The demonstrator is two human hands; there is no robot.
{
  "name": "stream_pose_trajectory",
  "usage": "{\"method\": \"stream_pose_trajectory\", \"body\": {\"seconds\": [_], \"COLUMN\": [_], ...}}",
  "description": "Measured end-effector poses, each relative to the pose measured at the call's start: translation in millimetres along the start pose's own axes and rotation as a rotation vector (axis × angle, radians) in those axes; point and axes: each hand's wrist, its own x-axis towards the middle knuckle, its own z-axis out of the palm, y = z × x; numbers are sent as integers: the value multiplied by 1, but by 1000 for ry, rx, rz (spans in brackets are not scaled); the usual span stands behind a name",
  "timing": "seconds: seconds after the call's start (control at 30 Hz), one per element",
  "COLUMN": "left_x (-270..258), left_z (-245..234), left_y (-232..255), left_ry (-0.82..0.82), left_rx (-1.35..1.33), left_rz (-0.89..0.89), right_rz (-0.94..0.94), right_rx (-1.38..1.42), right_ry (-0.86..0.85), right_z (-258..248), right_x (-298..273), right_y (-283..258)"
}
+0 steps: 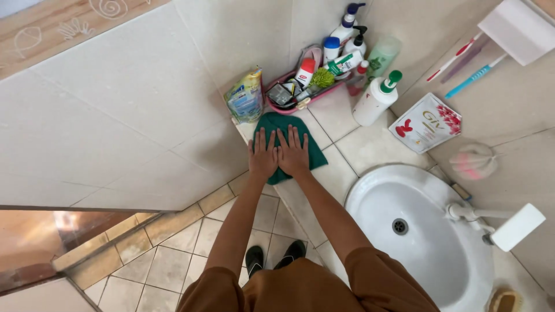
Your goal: The person wipes the bathroom countertop and sink area with a green cloth, moving around various toiletries. The person also wipes the tiled edge of the shower base. The cloth is used continuously throughout the clip.
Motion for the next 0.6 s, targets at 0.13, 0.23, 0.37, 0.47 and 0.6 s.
{"method": "stream_pose_trajectory", "body": {"seconds": [0.13,0.23,0.37,0.47,0.6], "left_x": [4,19,36,34,22], "left_z": [18,41,62,60,25], "left_y": [39,83,128,122,71], "left_ry": [99,220,218,138,201], "left_rx": [13,-22,-158,-197,-76], "left_rz": [-14,61,216,259,258], "right_rz": [-11,-67,285,381,356], "right_rx": [-2,-165,-59,-88,-209], "right_ry": [-6,308,55,19,119], "right_z": [0,-8,-33,-26,10], "right_x": [-22,-36,-51,-51,-38], "right_y": [40,85,120,114,64]}}
